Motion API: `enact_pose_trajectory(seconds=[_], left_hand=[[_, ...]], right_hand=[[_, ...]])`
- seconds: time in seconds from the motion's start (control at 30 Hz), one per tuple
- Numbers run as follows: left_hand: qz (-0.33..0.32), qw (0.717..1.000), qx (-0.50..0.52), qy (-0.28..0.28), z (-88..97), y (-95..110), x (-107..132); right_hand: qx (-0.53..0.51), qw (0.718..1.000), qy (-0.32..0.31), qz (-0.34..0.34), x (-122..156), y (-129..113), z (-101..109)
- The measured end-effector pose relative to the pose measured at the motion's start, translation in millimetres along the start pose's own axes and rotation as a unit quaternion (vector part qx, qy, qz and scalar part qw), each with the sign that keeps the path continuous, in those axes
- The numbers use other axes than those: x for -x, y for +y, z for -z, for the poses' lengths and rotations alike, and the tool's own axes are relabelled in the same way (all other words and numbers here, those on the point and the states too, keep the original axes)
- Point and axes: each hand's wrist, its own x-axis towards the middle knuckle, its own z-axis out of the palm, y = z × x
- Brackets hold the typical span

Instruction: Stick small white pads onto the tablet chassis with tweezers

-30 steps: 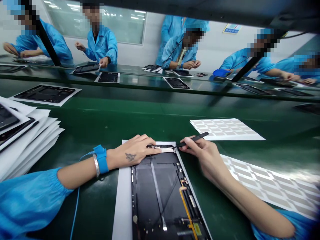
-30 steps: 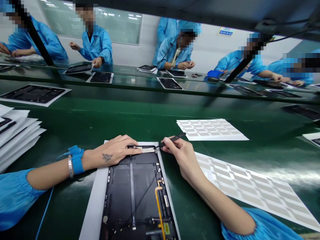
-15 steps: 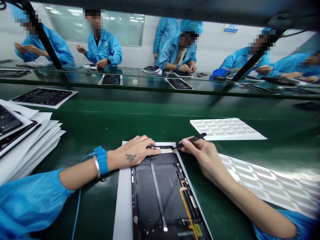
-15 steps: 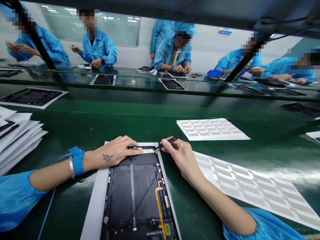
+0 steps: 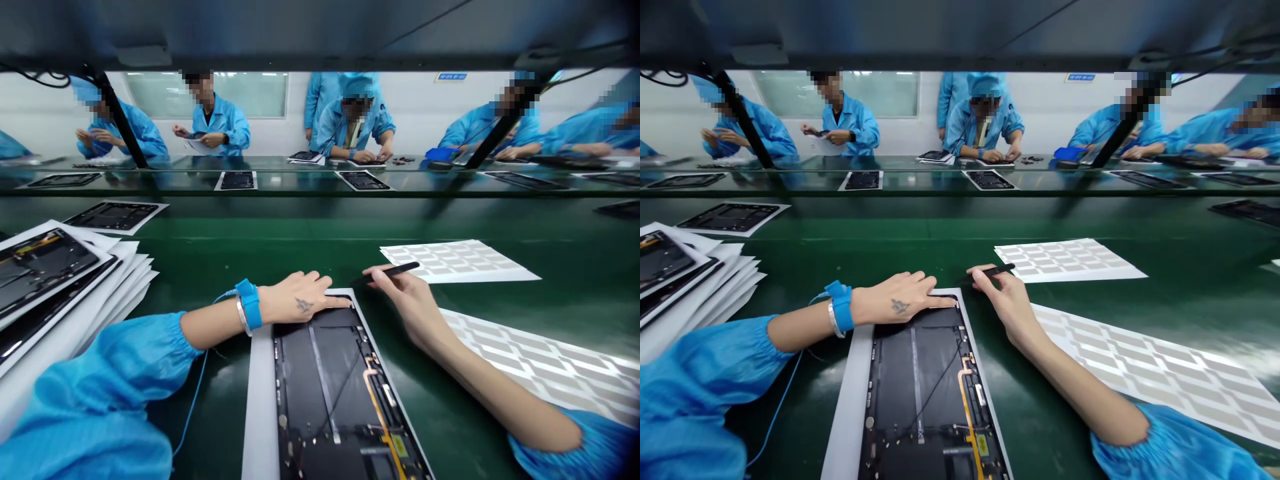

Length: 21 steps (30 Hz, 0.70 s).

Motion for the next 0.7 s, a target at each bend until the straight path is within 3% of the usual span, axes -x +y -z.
enact_pose_trajectory(seconds=[0.1, 0.17, 0.23, 0.33, 0.4, 0.47, 0.7], left_hand=[[-0.010, 1.000, -0.008, 0.025, -7.3, 0, 3], [-0.018, 0.998, 0.017, 0.056, -16.1, -2, 14], [-0.022, 0.993, 0.065, 0.094, -25.6, -5, 26], [-0.018, 0.978, 0.141, 0.150, -37.3, -7, 38], [-0.014, 0.972, 0.167, 0.165, -41.9, -8, 40], [-0.013, 0.971, 0.172, 0.164, -43.8, -8, 38], [-0.003, 0.978, 0.156, 0.141, -40.4, -7, 35]], right_hand=[[0.098, 0.990, -0.030, 0.094, 3, -5, 3], [0.158, 0.969, -0.081, 0.171, 5, -9, 2], [0.221, 0.928, -0.157, 0.256, 6, -14, -4], [0.332, 0.834, -0.271, 0.347, 3, -20, -20], [0.384, 0.787, -0.319, 0.364, -1, -23, -31], [0.412, 0.757, -0.355, 0.362, -5, -26, -39], [0.464, 0.690, -0.435, 0.346, -20, -44, -47]])
